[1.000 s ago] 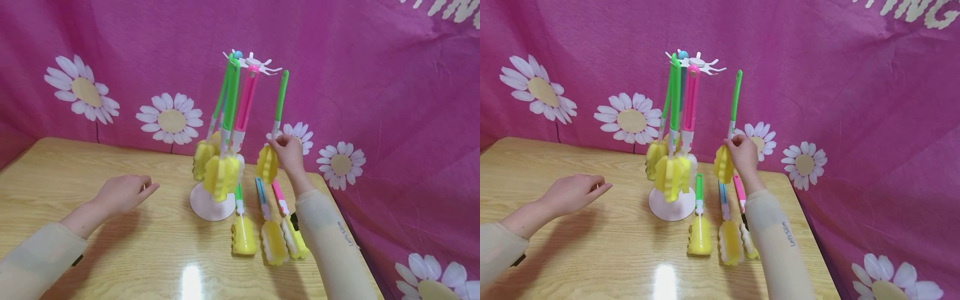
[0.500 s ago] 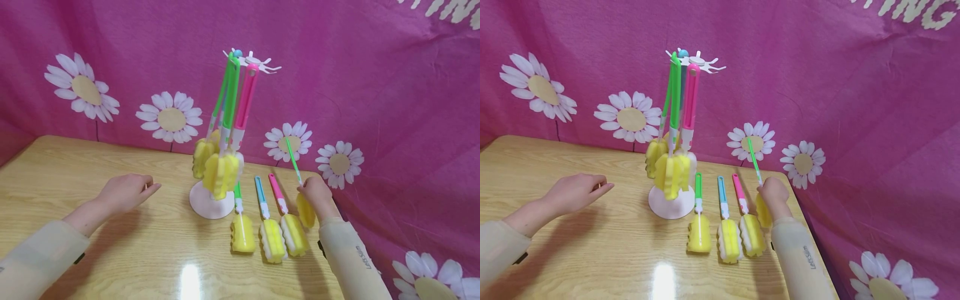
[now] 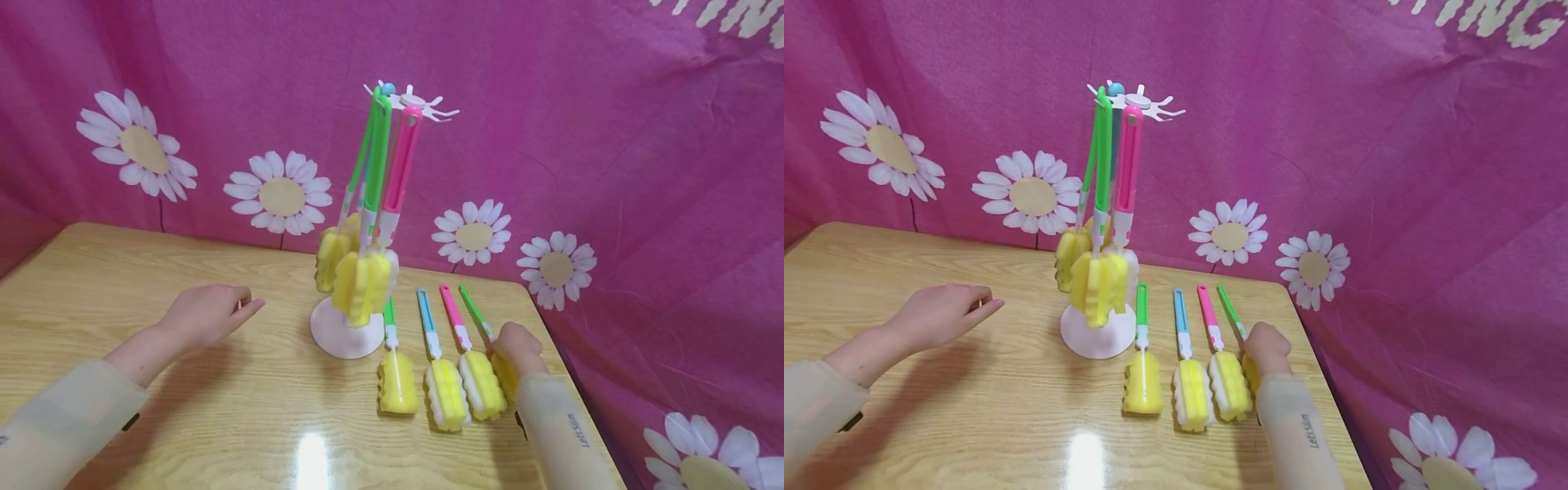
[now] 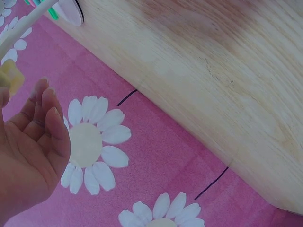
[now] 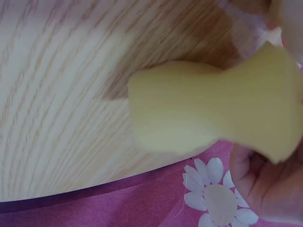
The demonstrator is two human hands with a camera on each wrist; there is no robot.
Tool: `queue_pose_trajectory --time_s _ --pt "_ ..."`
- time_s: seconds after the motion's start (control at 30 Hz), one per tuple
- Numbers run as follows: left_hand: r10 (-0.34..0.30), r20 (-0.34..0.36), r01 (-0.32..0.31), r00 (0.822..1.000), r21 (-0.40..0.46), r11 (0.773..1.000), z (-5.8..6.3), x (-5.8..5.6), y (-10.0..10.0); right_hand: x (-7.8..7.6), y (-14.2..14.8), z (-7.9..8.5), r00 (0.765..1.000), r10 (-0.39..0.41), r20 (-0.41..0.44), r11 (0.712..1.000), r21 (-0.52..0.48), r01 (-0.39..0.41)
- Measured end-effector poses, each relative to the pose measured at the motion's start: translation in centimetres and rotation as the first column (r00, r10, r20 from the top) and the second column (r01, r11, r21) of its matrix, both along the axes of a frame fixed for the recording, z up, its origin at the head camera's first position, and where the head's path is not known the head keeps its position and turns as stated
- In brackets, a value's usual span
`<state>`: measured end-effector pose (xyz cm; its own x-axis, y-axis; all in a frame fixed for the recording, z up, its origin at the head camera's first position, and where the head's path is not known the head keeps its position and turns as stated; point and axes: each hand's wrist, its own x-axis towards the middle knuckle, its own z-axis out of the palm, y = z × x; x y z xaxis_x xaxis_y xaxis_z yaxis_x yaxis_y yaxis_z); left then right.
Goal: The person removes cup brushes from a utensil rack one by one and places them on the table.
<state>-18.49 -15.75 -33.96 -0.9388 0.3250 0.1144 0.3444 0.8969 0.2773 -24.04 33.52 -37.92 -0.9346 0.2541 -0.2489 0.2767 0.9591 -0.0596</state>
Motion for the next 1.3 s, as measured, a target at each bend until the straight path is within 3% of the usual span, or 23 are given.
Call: queue_pose_trajectory --time_s 0.37,0.77,0.87,1.07,1.3 --pt "-0.003 -0.011 0.003 1.000 0.005 1.000 0.3 0.1 0.1 0.3 -0.5 0.8 0.999 0.005 0.037 0.999 0.051 -0.007" --pt "-0.030 -0.040 0.031 0.999 0.047 0.998 2.1 0.0 2.0 0.7 -0.9 3.3 0.994 0.030 -0.108 0.999 0.044 -0.025" --pt "-0.012 -0.042 0.017 0.999 0.107 0.994 2.7 0.1 2.7 0.9 -1.1 3.9 0.987 0.040 -0.156 0.999 0.019 -0.038" --pt "0.062 -0.092 -0.034 0.994 0.282 0.959 4.8 0.4 5.3 1.3 -1.6 4.7 0.976 0.051 -0.212 0.999 -0.005 -0.053" --pt "0.068 -0.138 -0.006 0.988 0.406 0.914 7.3 0.3 8.5 1.3 -2.9 5.2 0.972 0.065 -0.227 0.997 -0.017 -0.071"
